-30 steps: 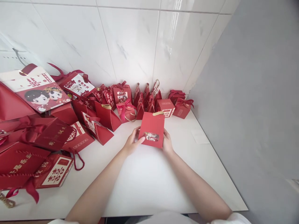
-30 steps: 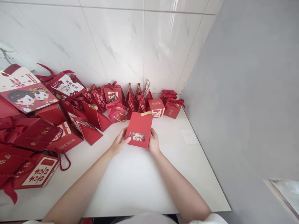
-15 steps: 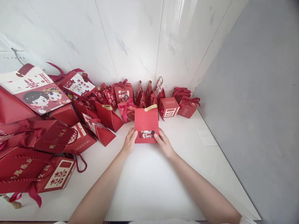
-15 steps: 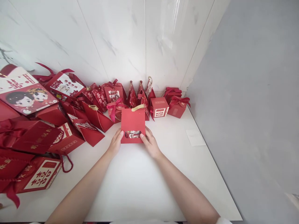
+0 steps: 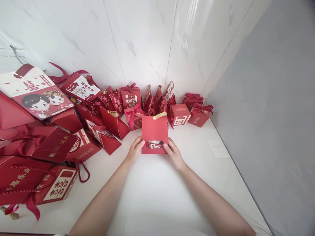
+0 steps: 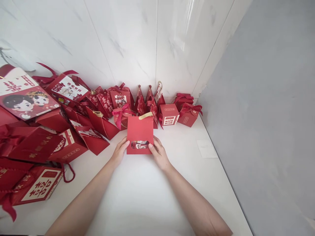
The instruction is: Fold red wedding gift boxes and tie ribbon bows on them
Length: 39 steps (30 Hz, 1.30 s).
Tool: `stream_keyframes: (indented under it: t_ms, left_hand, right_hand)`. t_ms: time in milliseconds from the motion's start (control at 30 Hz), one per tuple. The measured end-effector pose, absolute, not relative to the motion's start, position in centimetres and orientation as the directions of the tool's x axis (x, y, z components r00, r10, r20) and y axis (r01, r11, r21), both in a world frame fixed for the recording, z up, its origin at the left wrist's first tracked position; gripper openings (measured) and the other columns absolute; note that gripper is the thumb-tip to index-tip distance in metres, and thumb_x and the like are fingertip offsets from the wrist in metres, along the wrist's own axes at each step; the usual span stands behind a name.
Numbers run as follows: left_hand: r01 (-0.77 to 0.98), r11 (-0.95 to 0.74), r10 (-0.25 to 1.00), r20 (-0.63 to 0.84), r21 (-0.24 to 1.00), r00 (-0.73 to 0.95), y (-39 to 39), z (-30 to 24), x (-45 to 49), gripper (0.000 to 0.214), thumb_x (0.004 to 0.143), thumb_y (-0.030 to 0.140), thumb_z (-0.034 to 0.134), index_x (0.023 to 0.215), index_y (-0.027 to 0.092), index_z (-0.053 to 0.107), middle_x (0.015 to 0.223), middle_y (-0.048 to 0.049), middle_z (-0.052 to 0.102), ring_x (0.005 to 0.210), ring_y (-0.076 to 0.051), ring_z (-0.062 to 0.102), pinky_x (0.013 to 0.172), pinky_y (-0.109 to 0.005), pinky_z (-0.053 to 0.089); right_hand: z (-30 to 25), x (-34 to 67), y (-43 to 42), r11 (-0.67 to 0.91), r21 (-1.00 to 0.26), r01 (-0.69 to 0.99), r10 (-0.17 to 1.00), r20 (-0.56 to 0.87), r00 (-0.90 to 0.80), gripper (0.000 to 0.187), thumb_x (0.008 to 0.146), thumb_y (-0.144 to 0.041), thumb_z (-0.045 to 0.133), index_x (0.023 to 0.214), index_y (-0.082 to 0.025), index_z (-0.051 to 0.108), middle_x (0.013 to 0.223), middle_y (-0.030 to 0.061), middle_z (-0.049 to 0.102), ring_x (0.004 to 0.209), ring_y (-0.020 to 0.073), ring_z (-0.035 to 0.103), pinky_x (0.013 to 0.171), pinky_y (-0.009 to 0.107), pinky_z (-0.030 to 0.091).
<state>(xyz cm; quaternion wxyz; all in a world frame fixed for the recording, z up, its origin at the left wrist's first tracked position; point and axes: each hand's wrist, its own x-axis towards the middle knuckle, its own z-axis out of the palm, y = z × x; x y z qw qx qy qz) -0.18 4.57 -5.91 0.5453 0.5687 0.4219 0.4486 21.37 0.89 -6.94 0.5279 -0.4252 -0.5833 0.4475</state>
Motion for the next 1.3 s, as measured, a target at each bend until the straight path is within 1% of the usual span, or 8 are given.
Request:
stream_keyframes:
  t_ms: [133,300,500,667,1067,1300]
  left_hand:
    - [-0.017,-0.046,0.969,0.049,0.999,0.243,4.62,-6.04,-0.22,0.044,0.093,0.045,0.054,0.128,0.020,0.063,0.132,-0.0089,0.062,0.133,-0.029,0.050,0.116,-0.042,0.034]
    - [-0.005,-0.047,0.969,0.047,0.999,0.242,4.66,-6.14,-0.25,0.045,0.092,0.047,0.055,0.127,0.019,0.063,0.133,-0.0098,0.062,0.133,-0.030,0.050,0.114,-0.041,0.037]
    - [-0.013,-0.050,0.970,0.052,0.999,0.239,4.49,-6.21,-0.20,0.043,0.093,0.046,0.054,0.127,0.021,0.064,0.134,-0.0087,0.062,0.132,-0.028,0.051,0.116,-0.041,0.034]
    - [-0.010,-0.050,0.970,0.051,0.999,0.240,4.48,-6.13,-0.12,0.046,0.093,0.047,0.054,0.129,0.020,0.062,0.137,-0.0094,0.060,0.135,-0.029,0.048,0.118,-0.042,0.032]
    - [-0.012,-0.070,0.971,0.071,0.997,0.228,4.52,-6.07,0.16,0.046,0.093,0.047,0.053,0.129,0.020,0.063,0.136,-0.0085,0.061,0.133,-0.028,0.050,0.115,-0.041,0.036]
    - [-0.004,-0.068,0.969,0.067,0.998,0.237,4.36,-5.83,0.11,0.047,0.094,0.048,0.053,0.130,0.020,0.062,0.137,-0.0091,0.060,0.134,-0.029,0.049,0.116,-0.042,0.034]
  right_hand:
    - [-7.16,21.46,0.89,0.243,-0.970,0.014,0.967,0.242,-0.080,0.040,0.100,-0.049,0.050,0.136,-0.033,0.058,0.146,0.0018,0.048,0.140,0.0241,0.039,0.121,0.042,0.027]
    - [-7.15,21.48,0.78,0.239,-0.971,0.023,0.969,0.237,-0.070,0.042,0.099,-0.050,0.051,0.136,-0.032,0.058,0.146,0.0021,0.049,0.139,0.0242,0.040,0.120,0.042,0.028]
    - [-7.20,21.53,0.71,0.228,-0.974,0.018,0.972,0.226,-0.065,0.041,0.099,-0.049,0.053,0.136,-0.032,0.057,0.142,0.0030,0.052,0.136,0.0246,0.043,0.118,0.042,0.031]
    - [-7.24,21.53,0.76,0.223,-0.974,0.033,0.973,0.221,-0.061,0.043,0.098,-0.052,0.052,0.135,-0.031,0.058,0.141,0.0038,0.053,0.135,0.0246,0.045,0.117,0.042,0.032]
    - [-7.43,21.51,0.73,0.229,-0.973,0.033,0.972,0.227,-0.058,0.041,0.098,-0.050,0.053,0.134,-0.030,0.058,0.139,0.0045,0.054,0.133,0.0254,0.046,0.116,0.043,0.033]
    - [-7.29,21.52,0.65,0.220,-0.975,0.043,0.974,0.217,-0.057,0.044,0.098,-0.052,0.052,0.135,-0.029,0.057,0.138,0.0052,0.055,0.132,0.0254,0.047,0.116,0.042,0.034]
